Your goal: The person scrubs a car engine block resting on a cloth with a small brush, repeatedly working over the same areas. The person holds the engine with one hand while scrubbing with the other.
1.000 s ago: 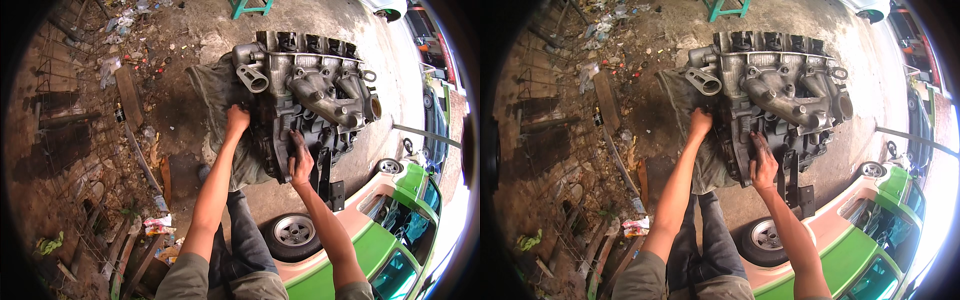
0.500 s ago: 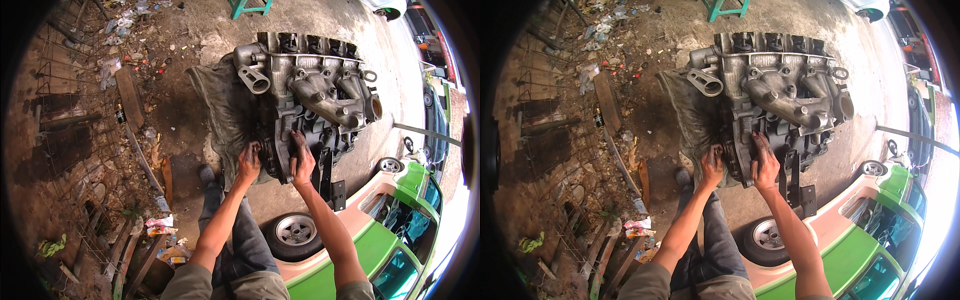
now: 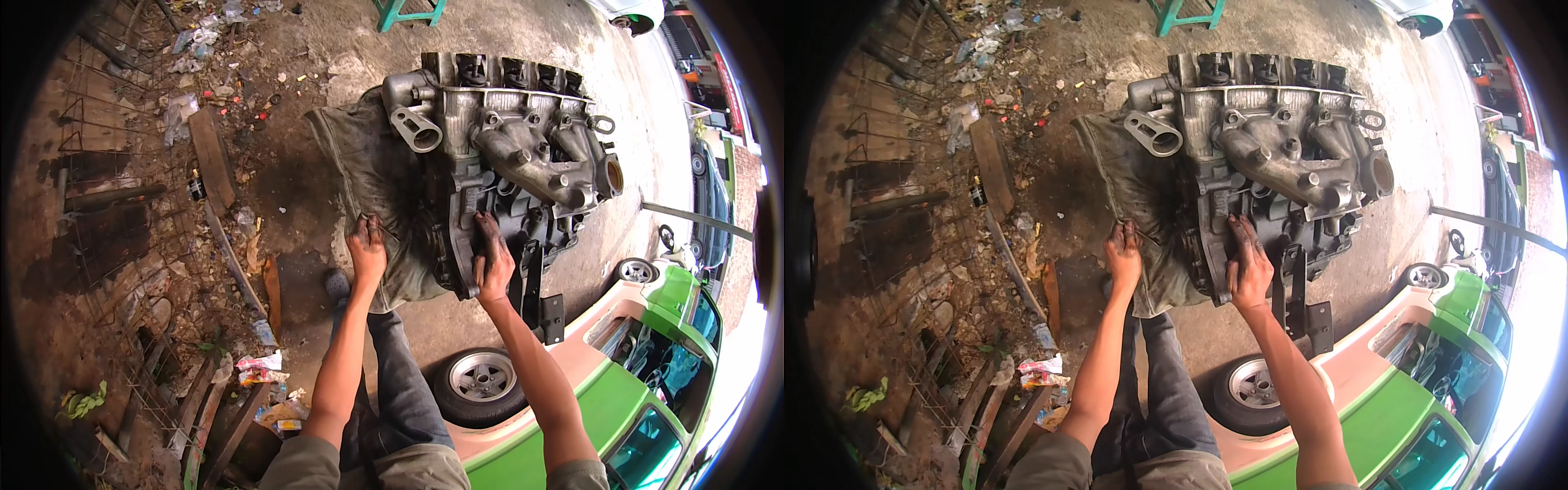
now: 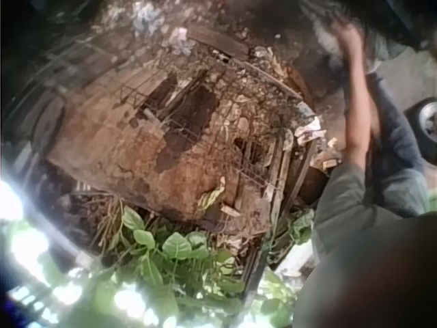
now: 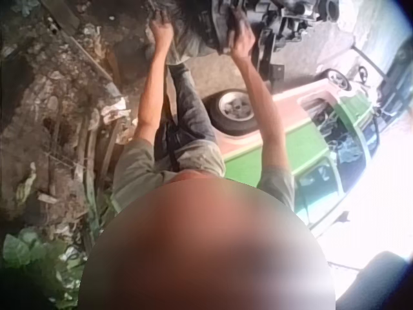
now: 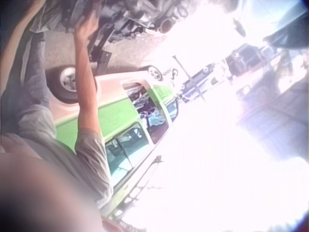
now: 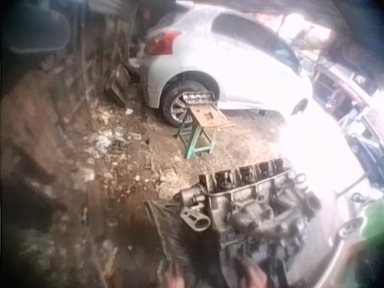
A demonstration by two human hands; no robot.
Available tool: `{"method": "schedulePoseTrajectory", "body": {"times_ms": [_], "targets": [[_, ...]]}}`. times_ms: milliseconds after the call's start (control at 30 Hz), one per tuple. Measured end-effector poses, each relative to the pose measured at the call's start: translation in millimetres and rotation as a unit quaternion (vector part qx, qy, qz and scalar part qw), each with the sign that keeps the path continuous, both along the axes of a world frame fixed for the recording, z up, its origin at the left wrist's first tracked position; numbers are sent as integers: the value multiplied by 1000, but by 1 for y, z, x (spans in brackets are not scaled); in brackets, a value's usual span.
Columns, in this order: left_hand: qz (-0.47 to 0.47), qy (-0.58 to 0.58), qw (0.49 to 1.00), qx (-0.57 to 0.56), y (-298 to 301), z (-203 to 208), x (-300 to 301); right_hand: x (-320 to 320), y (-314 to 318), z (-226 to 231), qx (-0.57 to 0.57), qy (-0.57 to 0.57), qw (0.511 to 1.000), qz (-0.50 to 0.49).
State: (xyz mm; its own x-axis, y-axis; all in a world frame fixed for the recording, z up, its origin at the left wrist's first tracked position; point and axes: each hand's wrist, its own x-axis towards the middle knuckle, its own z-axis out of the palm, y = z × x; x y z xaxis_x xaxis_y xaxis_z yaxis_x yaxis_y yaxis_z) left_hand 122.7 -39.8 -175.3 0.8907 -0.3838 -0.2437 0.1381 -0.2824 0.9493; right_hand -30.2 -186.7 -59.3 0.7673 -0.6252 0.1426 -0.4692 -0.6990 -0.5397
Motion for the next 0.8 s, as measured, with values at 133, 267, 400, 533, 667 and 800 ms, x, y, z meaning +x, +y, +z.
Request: {"method": "schedulePoseTrajectory", "body": {"times_ms": [133,267,400,533,667,800], "targets": [[-68,90,989,93,-27,-18,31,0,-2,1,-3,-3,1000,7],[-69,127,988,62,-52,-35,45,0,-2,0,0,4,1000,2],[-90,81,989,85,-75,-37,56,-1,-1,1,11,3,1000,-2],[-112,71,982,137,-86,-22,59,0,-1,1,6,0,1000,0],[-102,64,982,143,-92,-13,59,0,-1,2,4,-4,1000,3],[-102,91,981,141,-100,-20,60,2,-1,3,6,-1,1000,-4]]}}
